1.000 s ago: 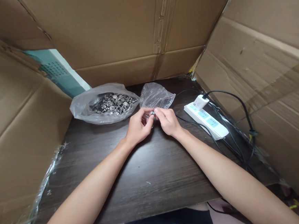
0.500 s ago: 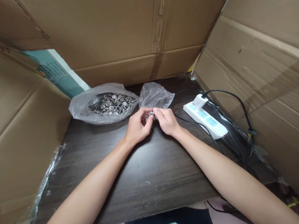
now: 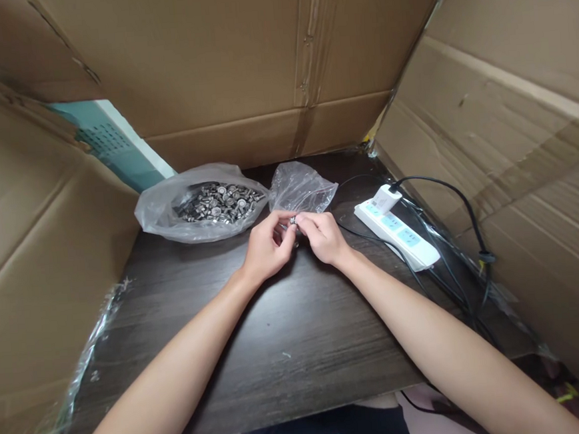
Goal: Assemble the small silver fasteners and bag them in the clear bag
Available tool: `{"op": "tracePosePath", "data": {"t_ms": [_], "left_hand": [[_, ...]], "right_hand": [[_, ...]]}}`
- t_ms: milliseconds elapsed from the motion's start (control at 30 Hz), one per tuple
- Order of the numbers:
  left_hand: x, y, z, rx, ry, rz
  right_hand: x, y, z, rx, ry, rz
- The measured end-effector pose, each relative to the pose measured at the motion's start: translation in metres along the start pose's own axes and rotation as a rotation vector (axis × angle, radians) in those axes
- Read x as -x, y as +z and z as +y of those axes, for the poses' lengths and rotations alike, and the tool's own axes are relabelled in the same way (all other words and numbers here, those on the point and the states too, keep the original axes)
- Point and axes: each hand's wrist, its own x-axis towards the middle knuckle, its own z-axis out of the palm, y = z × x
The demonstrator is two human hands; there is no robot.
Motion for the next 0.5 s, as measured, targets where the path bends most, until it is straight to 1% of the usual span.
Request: {"op": "tracePosePath", "data": {"t_ms": [133, 267, 333, 500], "left_hand": [[-0.0002, -0.0002, -0.0003, 0.005, -0.02, 0.001], [0.0005, -0.0007, 0.0005, -0.003, 0.012, -0.025], [0.0005, -0.0006, 0.001, -0.001, 0.004, -0.028], [-0.0003, 0.0004, -0.0018, 0.026, -0.054, -0.005]], "right_hand": [[0.0004, 0.0002, -0.0005, 0.034, -0.019, -0.004], [-0.0003, 0.0026, 0.0007, 0.012, 0.045, 0.034], [-0.0007, 0.0026, 0.0011, 0.003, 0.064, 0.044], [0.0, 0.0, -0.0005, 0.002, -0.006, 0.0]]}}
